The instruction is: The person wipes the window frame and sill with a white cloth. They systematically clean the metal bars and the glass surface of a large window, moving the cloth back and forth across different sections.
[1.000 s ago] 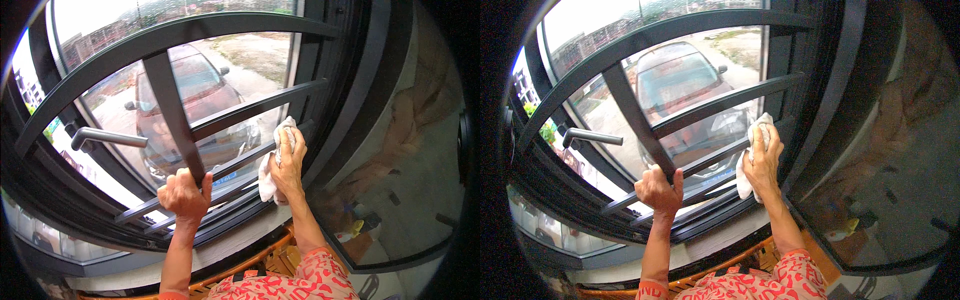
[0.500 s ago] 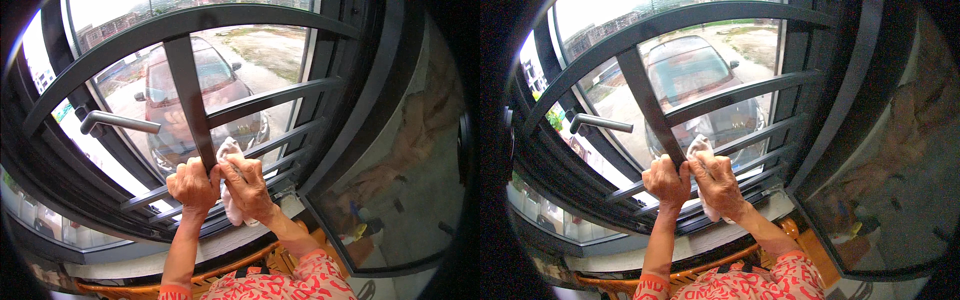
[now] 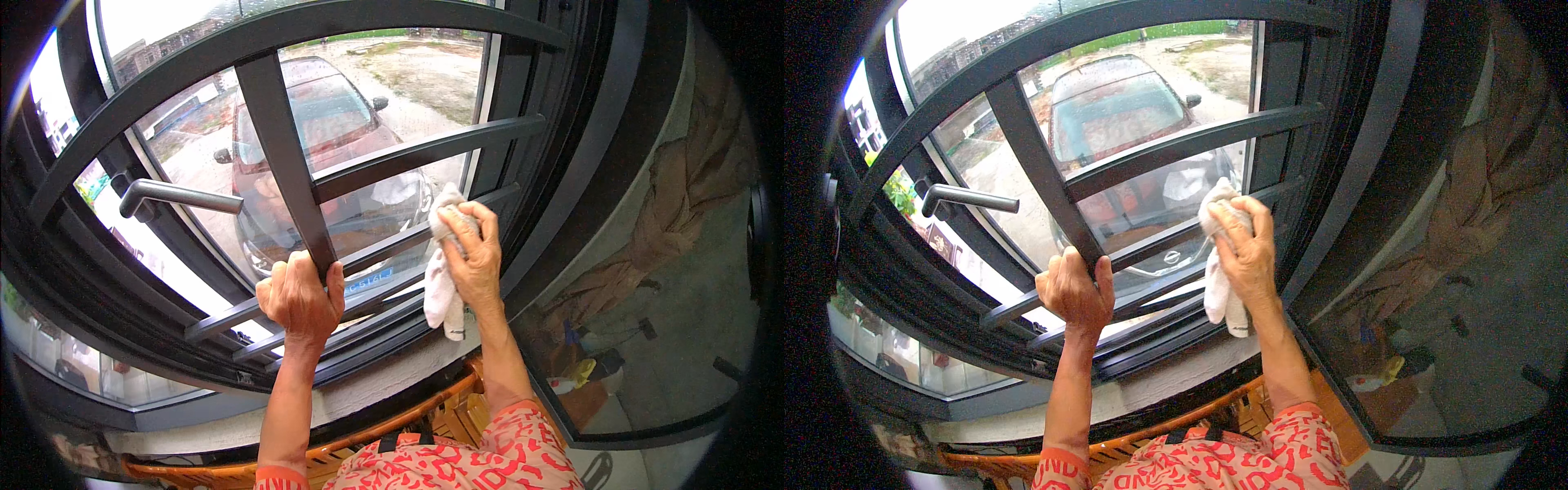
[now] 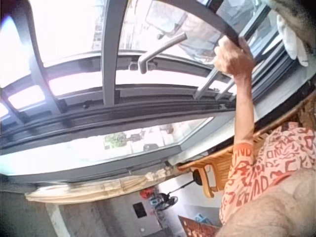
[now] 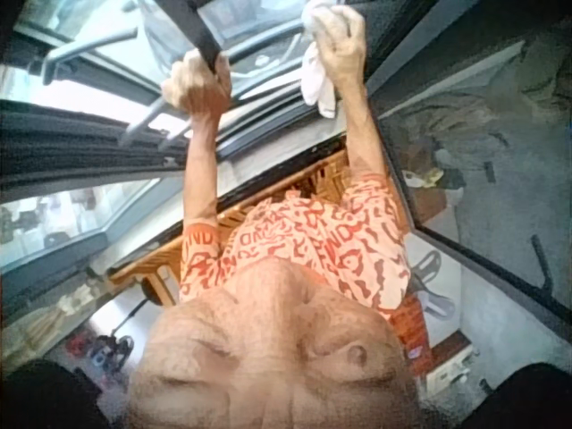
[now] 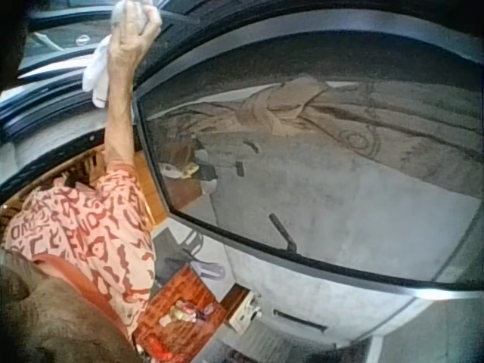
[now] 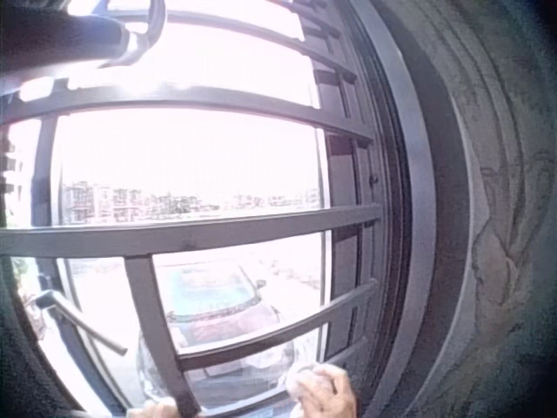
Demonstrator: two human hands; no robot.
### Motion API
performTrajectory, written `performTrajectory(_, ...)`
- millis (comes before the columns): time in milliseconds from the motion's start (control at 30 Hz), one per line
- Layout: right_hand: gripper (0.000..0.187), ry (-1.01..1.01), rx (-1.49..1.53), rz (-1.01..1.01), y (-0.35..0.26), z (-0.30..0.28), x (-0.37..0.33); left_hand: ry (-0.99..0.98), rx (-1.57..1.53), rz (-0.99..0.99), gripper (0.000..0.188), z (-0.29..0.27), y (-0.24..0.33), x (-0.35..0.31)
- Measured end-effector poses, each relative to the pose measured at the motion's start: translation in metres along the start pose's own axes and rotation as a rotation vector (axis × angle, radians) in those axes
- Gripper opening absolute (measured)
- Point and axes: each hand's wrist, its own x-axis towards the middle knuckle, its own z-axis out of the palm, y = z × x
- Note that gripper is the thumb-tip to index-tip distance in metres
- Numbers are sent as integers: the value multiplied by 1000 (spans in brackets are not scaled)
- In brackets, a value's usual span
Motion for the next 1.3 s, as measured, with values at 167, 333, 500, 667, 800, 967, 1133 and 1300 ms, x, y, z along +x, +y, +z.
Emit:
performTrajectory(167, 39, 4, 132, 60, -13, 6, 1, 23, -17, 8, 20, 1, 1, 2)
performTrajectory(333, 35, -98, 230, -91, -77, 30, -4, 24, -102, 29, 13, -3, 3, 5)
performTrajectory(500, 37, -81, 195, -167, -91, 45, -8, 39, -78, 22, 14, 0, 3, 2)
performTrajectory(667, 40, -69, 65, -212, -77, 37, -8, 34, -71, 38, 10, 1, 3, 1)
performTrajectory(800, 46, -41, -13, -162, -50, 25, -6, 6, -60, 32, 11, -3, 3, 1)
performTrajectory(967, 57, 42, -41, -21, -12, 9, -6, 6, -53, 38, 11, -2, 4, 1)
performTrajectory(1133, 46, 72, -99, 151, 18, 6, -15, 14, -37, 32, 10, -3, 6, 2)
performTrajectory(1300, 55, 55, 128, 289, 8, 30, -30, 39, -56, 31, 7, -6, 12, 7)
